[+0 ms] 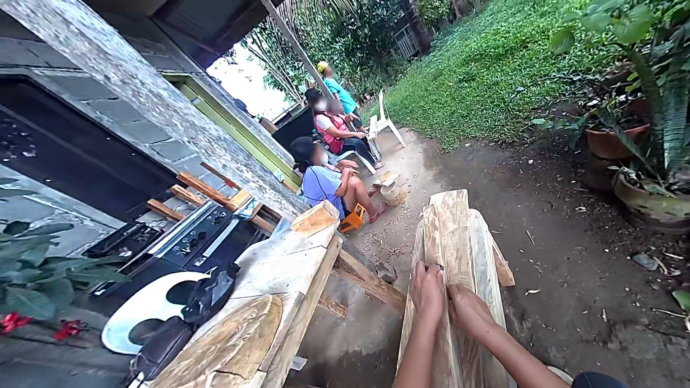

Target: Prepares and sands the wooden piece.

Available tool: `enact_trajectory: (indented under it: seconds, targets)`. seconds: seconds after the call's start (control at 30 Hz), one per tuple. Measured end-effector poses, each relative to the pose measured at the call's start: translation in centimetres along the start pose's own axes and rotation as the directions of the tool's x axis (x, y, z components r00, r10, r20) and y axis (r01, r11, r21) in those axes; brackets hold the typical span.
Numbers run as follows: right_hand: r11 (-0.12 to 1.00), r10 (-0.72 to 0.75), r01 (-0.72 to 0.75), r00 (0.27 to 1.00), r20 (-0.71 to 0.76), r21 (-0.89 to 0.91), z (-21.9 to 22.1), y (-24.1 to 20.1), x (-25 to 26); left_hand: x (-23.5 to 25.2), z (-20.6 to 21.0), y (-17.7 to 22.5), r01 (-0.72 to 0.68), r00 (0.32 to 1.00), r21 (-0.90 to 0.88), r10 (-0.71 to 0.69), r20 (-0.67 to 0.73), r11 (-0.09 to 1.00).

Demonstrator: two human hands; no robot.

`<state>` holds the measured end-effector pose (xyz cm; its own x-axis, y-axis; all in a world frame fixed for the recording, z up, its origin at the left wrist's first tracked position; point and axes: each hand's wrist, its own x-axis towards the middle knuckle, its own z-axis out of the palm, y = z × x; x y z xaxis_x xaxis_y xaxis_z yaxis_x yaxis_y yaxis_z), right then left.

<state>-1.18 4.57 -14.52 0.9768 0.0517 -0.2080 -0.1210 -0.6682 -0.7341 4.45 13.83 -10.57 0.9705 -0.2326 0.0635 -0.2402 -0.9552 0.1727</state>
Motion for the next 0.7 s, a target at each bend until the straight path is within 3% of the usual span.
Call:
enact_trajectory:
  seconds: [0.17,0.7]
  targets:
    - [1.0,-0.005,0.005,1.0,0.015,-0.003,-0.2,0.1,0.2,2.8,0.0,0.8,0.079,0.997,-0.004,-0.078,0.027,0.997]
    - [0.998,-0.061,0.058,0.996,0.064,0.038,-1.1,1.0,0.3,1.3,-0.1,0.7,0.094,0.995,-0.02,-0.093,0.043,0.995]
